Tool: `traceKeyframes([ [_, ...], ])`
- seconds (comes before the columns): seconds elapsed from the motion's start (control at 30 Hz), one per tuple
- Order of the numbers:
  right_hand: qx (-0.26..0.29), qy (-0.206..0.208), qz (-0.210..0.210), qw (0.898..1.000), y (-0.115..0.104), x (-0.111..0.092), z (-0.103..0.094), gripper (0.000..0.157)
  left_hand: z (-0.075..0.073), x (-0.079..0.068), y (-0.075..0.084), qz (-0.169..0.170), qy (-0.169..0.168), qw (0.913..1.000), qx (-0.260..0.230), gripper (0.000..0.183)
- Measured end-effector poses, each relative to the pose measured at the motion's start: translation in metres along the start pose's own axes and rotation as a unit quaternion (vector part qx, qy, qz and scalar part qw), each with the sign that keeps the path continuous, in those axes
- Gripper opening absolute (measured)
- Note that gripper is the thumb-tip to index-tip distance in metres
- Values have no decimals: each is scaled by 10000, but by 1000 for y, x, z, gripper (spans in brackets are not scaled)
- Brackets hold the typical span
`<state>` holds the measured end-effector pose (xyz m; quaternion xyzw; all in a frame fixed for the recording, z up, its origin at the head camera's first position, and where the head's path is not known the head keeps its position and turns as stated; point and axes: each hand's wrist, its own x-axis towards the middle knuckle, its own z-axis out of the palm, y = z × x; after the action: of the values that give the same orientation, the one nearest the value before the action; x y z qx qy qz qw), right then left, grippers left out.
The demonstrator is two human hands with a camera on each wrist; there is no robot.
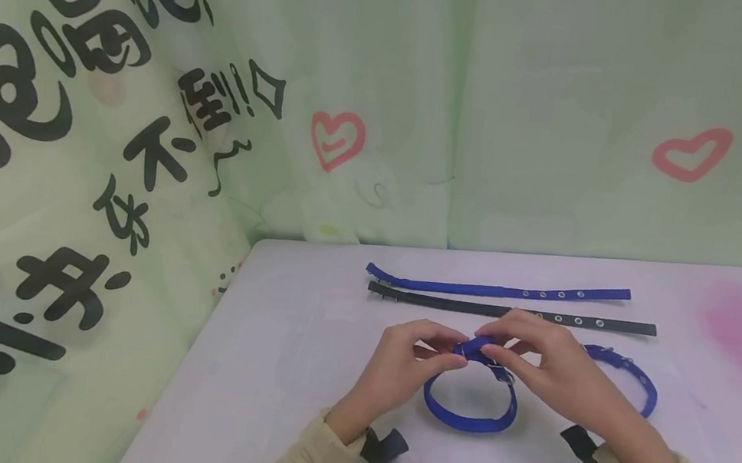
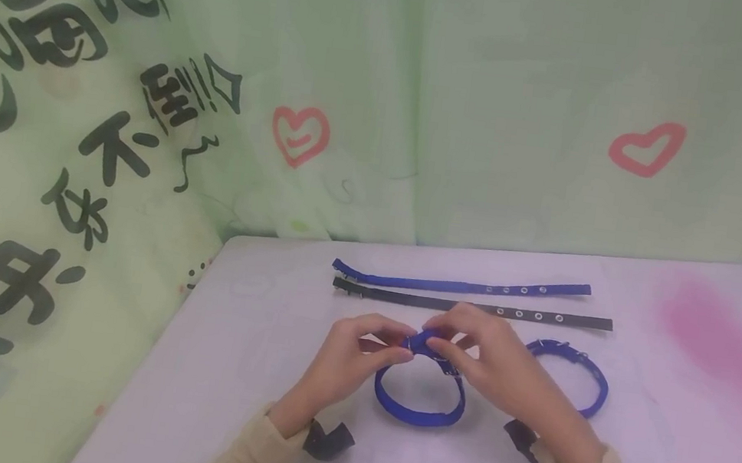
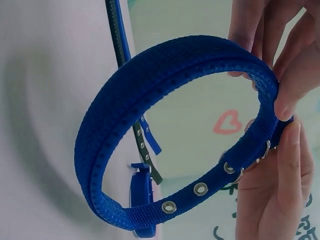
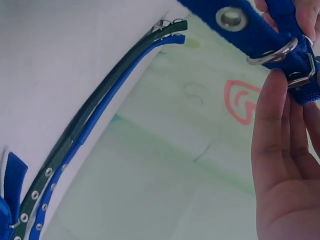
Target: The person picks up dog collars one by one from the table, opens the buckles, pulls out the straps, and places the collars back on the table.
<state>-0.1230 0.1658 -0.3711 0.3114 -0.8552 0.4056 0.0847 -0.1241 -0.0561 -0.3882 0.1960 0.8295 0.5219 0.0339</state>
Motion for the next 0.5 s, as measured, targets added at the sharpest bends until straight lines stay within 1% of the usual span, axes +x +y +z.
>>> traceKeyframes([
  [0.2, -367, -270, 73, 9989, -2, 0, 2, 15, 4, 2, -1, 102, -45, 9999, 70, 28],
  [0.33, -547, -226, 94, 9982, -2, 0, 1, 12, 6, 3, -2, 76, -92, 9999, 52, 28],
  [0.5, -553, -251, 104, 9981, 0, -2, -1, 13, 7, 4, -4, 87, -99, 9999, 68, 27],
])
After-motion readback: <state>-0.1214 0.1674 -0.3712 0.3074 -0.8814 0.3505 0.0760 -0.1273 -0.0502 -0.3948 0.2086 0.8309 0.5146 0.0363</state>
